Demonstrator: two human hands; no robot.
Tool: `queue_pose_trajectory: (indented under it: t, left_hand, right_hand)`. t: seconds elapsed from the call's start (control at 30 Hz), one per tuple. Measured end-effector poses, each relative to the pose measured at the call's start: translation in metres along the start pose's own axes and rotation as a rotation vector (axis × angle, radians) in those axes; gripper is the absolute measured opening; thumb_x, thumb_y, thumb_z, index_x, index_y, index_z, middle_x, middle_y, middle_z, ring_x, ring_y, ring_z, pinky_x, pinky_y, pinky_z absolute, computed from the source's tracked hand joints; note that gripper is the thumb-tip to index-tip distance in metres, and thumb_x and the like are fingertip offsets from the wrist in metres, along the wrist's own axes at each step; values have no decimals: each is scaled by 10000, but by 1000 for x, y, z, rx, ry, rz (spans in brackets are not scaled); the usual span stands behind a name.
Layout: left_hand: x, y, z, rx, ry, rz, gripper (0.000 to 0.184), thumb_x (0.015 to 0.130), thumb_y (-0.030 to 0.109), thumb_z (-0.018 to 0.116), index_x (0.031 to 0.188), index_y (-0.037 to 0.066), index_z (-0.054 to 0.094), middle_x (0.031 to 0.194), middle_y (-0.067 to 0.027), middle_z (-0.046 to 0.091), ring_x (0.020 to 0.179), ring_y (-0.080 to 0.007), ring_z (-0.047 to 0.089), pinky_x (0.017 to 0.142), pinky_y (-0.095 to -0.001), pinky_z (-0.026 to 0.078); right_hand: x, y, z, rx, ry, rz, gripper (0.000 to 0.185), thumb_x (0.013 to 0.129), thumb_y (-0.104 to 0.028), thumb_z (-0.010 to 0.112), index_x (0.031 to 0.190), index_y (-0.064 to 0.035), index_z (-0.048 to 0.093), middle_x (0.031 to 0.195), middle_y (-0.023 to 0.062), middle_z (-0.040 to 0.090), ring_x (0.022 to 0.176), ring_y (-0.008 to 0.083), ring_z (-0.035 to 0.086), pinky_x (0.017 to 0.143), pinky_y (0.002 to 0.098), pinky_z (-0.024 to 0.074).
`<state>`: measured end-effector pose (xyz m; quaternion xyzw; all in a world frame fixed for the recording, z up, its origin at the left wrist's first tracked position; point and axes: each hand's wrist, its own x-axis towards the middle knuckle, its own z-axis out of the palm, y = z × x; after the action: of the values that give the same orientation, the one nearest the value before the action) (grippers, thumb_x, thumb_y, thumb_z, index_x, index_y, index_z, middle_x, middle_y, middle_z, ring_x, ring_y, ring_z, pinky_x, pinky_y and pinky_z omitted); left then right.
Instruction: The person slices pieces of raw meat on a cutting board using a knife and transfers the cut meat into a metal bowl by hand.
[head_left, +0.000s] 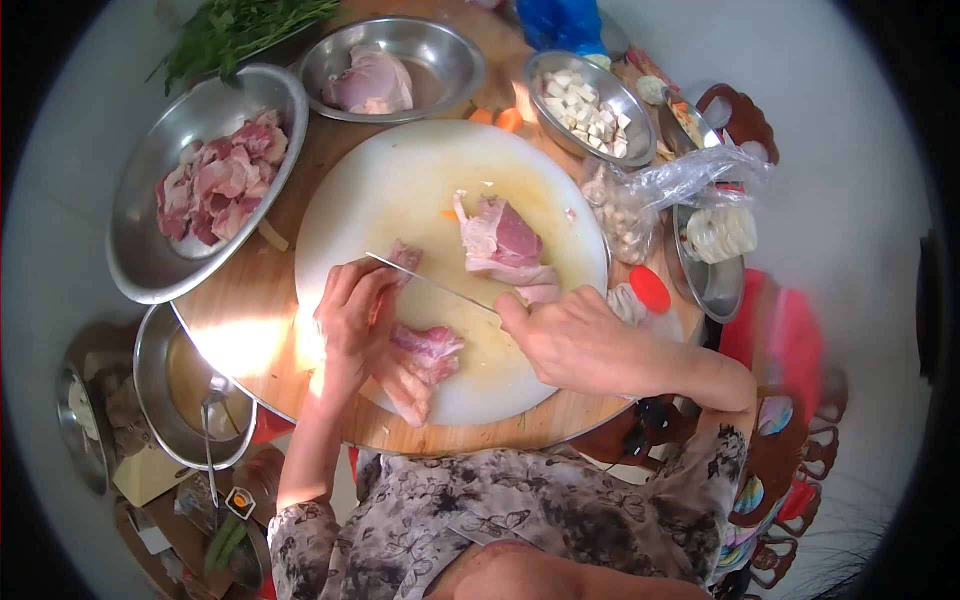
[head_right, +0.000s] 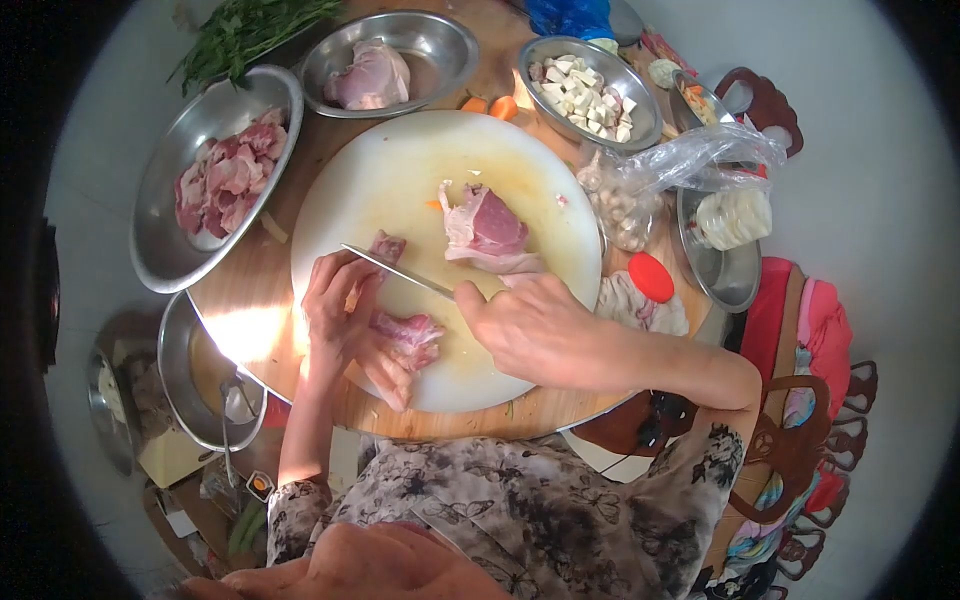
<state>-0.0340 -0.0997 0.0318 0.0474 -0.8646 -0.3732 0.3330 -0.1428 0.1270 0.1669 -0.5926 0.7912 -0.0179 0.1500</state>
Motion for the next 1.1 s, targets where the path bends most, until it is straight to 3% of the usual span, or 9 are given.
queue_pose_trajectory:
  t: [0.2,0.27,0.37,0.47,0.5,0.57,0.67,0.97,1.1]
  left_hand:
    - [3,-6,-2,-46,-32,-46,275,774,-102,749,1017,24,720,1082,-107,700,1011,-298,676,818,-389,573]
    - [3,-9,-3,-30,-60,-47,276,772,-115,738,1011,21,719,1095,-107,701,1027,-299,675,832,-388,575]
    - [4,-9,-2,-30,-83,-38,241,819,-113,714,1019,20,730,1099,-104,701,1001,-256,666,808,-354,555]
    - [2,-12,1,-40,-77,-16,242,819,-117,707,1018,19,732,1117,-102,697,1017,-259,667,815,-358,557]
    - [1,-12,2,-39,-77,-11,242,819,-117,707,1018,19,732,1117,-102,697,1017,-259,667,815,-358,557]
    - [-1,-12,1,-37,-71,-43,242,811,-119,708,1011,16,727,1116,-103,690,1023,-266,669,823,-364,558]
    - [-2,-12,0,-15,-59,-23,246,801,-122,710,1006,14,720,1097,-103,683,1018,-271,672,829,-366,558]
    - [-5,-21,0,-49,-32,10,262,806,-69,743,1033,53,700,1094,-95,666,999,-298,669,811,-382,560]
    - [-12,-13,-14,-150,-24,-103,256,848,-5,757,1085,52,677,1142,-101,644,1005,-288,668,799,-375,563]
  right_hand:
    - [44,19,3,184,15,-43,278,790,24,575,1052,101,524,687,249,667,703,448,706,669,525,496]
    - [63,9,-13,159,-201,32,260,793,22,572,1042,85,528,771,282,690,774,473,711,688,536,498]
    - [99,17,13,236,-58,-44,244,796,13,578,1027,77,528,802,292,700,793,478,713,687,557,496]
    - [134,20,37,260,53,-58,253,801,8,596,1017,64,476,647,240,620,637,468,653,633,549,470]
    - [132,20,39,258,57,-58,253,801,8,596,1017,64,476,647,240,620,637,468,653,633,549,470]
    - [126,15,42,244,36,4,294,812,-2,586,1087,68,510,814,276,699,823,488,704,751,564,501]
    - [102,15,33,268,-67,86,301,823,-7,588,1103,62,500,849,286,695,860,487,697,773,563,499]
    - [19,37,19,225,-169,124,203,861,14,545,1049,78,499,861,269,681,862,454,696,732,538,512]
    - [-8,21,15,139,-254,182,178,873,23,530,1041,72,496,828,266,667,836,461,686,699,537,510]
